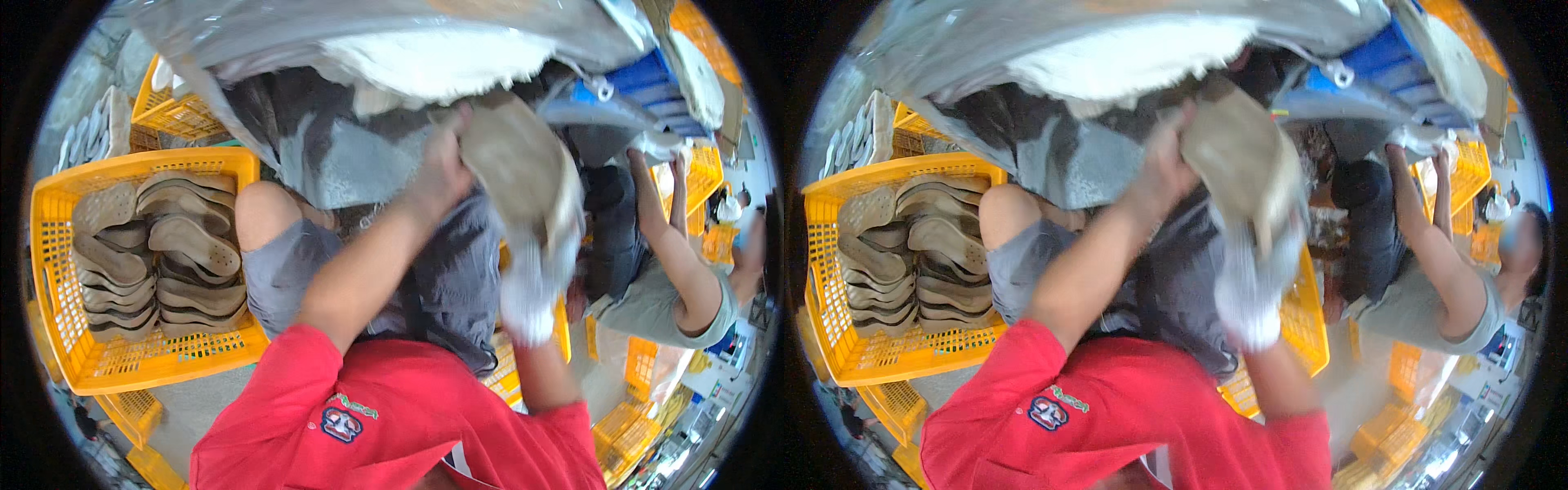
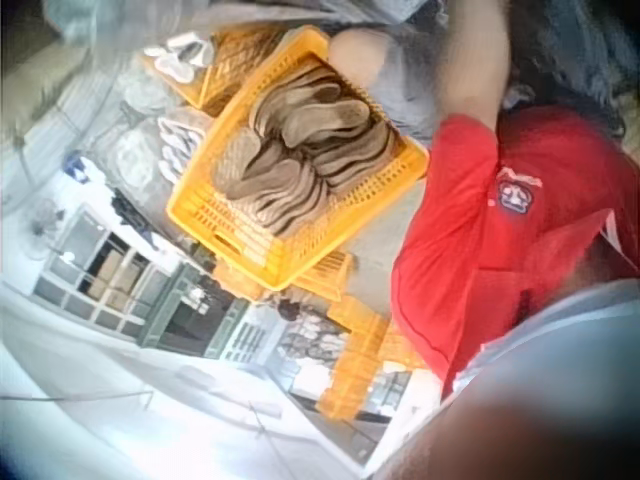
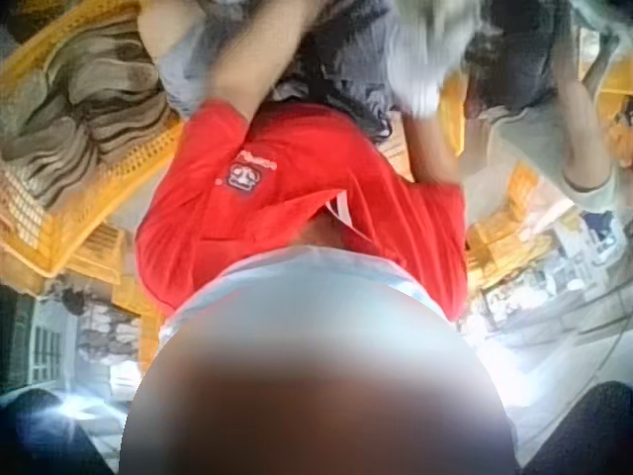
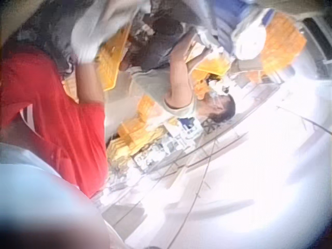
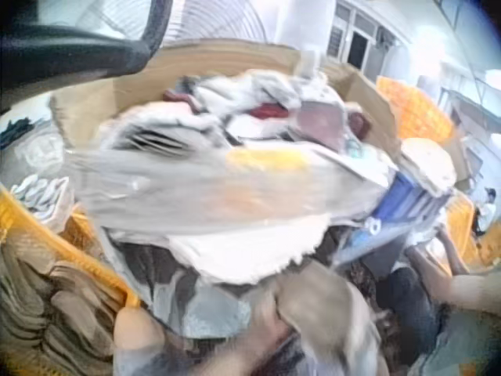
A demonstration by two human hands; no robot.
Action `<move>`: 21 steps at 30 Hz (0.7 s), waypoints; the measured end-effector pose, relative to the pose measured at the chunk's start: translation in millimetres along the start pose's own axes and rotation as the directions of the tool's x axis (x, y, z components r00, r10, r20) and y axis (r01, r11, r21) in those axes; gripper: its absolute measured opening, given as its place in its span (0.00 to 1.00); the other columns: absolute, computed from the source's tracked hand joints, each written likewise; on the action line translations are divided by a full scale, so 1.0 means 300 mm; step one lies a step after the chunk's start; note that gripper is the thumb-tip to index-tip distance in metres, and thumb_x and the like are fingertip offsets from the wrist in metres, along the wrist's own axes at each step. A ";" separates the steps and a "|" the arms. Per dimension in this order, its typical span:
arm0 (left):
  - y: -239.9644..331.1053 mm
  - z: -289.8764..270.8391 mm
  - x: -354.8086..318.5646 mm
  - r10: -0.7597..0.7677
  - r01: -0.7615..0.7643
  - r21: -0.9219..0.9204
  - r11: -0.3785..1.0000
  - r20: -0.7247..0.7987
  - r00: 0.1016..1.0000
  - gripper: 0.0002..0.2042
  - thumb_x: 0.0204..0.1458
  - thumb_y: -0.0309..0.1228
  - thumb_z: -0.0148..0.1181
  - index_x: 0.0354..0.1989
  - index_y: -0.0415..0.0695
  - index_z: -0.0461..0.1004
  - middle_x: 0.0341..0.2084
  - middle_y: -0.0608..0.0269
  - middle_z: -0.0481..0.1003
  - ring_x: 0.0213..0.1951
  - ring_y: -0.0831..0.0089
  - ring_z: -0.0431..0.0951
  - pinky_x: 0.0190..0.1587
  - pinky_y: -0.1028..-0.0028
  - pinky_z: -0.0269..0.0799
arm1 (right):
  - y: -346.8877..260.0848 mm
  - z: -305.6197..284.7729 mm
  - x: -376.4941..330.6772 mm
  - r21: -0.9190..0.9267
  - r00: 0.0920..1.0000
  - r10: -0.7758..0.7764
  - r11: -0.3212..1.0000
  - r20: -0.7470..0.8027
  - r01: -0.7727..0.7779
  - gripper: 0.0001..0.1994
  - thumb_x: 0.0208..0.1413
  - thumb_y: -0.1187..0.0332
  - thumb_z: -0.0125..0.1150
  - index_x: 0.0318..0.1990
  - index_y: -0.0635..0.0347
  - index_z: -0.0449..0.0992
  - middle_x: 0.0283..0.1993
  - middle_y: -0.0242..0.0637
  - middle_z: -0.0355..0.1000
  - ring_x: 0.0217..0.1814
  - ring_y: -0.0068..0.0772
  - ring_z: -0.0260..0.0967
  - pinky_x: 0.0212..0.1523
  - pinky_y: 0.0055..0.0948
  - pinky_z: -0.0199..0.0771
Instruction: The person sits on the floor and repeatedly reaches into a large plastic bag to pull out slippers, then places them into yellow plastic baskets. They handle both black and beige slippers, moving them one by one from the bag to the baskets.
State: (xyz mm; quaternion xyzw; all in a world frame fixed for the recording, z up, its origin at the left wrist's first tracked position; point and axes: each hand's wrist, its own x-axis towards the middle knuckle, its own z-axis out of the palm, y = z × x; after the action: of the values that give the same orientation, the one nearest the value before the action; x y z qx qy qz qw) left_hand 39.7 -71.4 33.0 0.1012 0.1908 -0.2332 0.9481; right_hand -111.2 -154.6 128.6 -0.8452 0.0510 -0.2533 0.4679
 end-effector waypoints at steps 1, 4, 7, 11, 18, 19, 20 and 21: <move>0.067 0.024 0.027 0.040 -0.011 0.189 0.982 -0.152 0.988 0.25 0.70 0.45 0.52 0.63 0.35 0.68 0.59 0.47 0.75 0.59 0.55 0.78 0.64 0.53 0.75 | 0.033 0.038 0.067 0.118 0.999 0.037 0.992 0.032 -0.040 0.22 0.63 0.71 0.61 0.63 0.64 0.68 0.63 0.54 0.70 0.62 0.52 0.72 0.57 0.43 0.77; 0.285 -0.019 0.024 0.248 0.234 0.948 0.216 -0.285 0.926 0.37 0.65 0.56 0.57 0.67 0.32 0.65 0.62 0.42 0.73 0.62 0.50 0.76 0.66 0.56 0.72 | 0.133 0.156 0.266 -0.115 0.979 -0.116 0.984 0.169 0.137 0.08 0.59 0.72 0.60 0.43 0.68 0.76 0.56 0.62 0.73 0.55 0.64 0.74 0.53 0.48 0.78; 0.398 -0.176 -0.070 0.243 0.155 0.919 -0.363 -0.067 0.968 0.44 0.58 0.62 0.62 0.69 0.33 0.65 0.61 0.41 0.74 0.60 0.52 0.77 0.64 0.59 0.72 | 0.201 0.246 0.395 -0.233 0.948 0.224 0.957 0.226 -0.171 0.12 0.56 0.66 0.61 0.38 0.68 0.78 0.38 0.57 0.80 0.42 0.63 0.78 0.44 0.48 0.78; 0.242 -0.291 -0.165 0.009 -0.043 0.981 0.187 0.043 0.999 0.46 0.50 0.52 0.76 0.68 0.29 0.66 0.54 0.45 0.79 0.51 0.63 0.82 0.60 0.62 0.76 | 0.218 0.270 0.385 0.238 0.912 0.105 0.948 0.396 -0.212 0.19 0.54 0.60 0.65 0.47 0.67 0.81 0.41 0.59 0.80 0.45 0.61 0.78 0.46 0.45 0.78; -0.073 -0.013 0.084 0.153 -0.067 0.400 0.914 -0.187 0.970 0.30 0.67 0.48 0.59 0.63 0.32 0.69 0.54 0.48 0.78 0.52 0.57 0.82 0.55 0.55 0.81 | 0.092 0.093 0.207 -0.169 0.995 0.043 0.985 0.090 -0.028 0.38 0.50 0.70 0.72 0.69 0.69 0.64 0.63 0.49 0.71 0.62 0.46 0.74 0.60 0.36 0.74; -0.055 0.012 0.110 0.080 -0.033 0.231 0.972 -0.194 0.978 0.30 0.67 0.48 0.58 0.63 0.30 0.69 0.58 0.48 0.75 0.56 0.54 0.79 0.59 0.51 0.78 | 0.109 0.110 0.236 -0.153 1.000 -0.023 0.988 0.014 0.025 0.39 0.46 0.70 0.73 0.67 0.70 0.66 0.59 0.51 0.74 0.58 0.46 0.77 0.58 0.37 0.76; -0.018 0.021 0.123 0.101 -0.057 0.234 0.971 -0.179 0.979 0.35 0.67 0.54 0.54 0.65 0.29 0.67 0.62 0.47 0.72 0.60 0.52 0.76 0.61 0.46 0.75 | 0.136 0.130 0.265 -0.152 0.999 -0.015 0.988 0.044 0.022 0.34 0.47 0.68 0.71 0.64 0.71 0.70 0.53 0.55 0.77 0.54 0.50 0.79 0.56 0.40 0.77; 0.021 0.019 0.121 0.114 -0.001 0.534 0.845 -0.178 0.977 0.39 0.66 0.58 0.52 0.68 0.28 0.63 0.64 0.44 0.70 0.63 0.49 0.74 0.63 0.44 0.71 | 0.150 0.154 0.298 -0.197 0.999 -0.032 0.980 -0.015 0.028 0.30 0.49 0.63 0.70 0.59 0.72 0.73 0.48 0.56 0.78 0.52 0.54 0.79 0.54 0.40 0.79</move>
State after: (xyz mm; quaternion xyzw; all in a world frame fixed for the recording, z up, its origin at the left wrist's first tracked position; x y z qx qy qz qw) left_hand 74.2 -82.1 24.0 0.3884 0.2112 -0.2366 0.8652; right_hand -4.8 -173.1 106.0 -0.8857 0.0672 -0.2618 0.3774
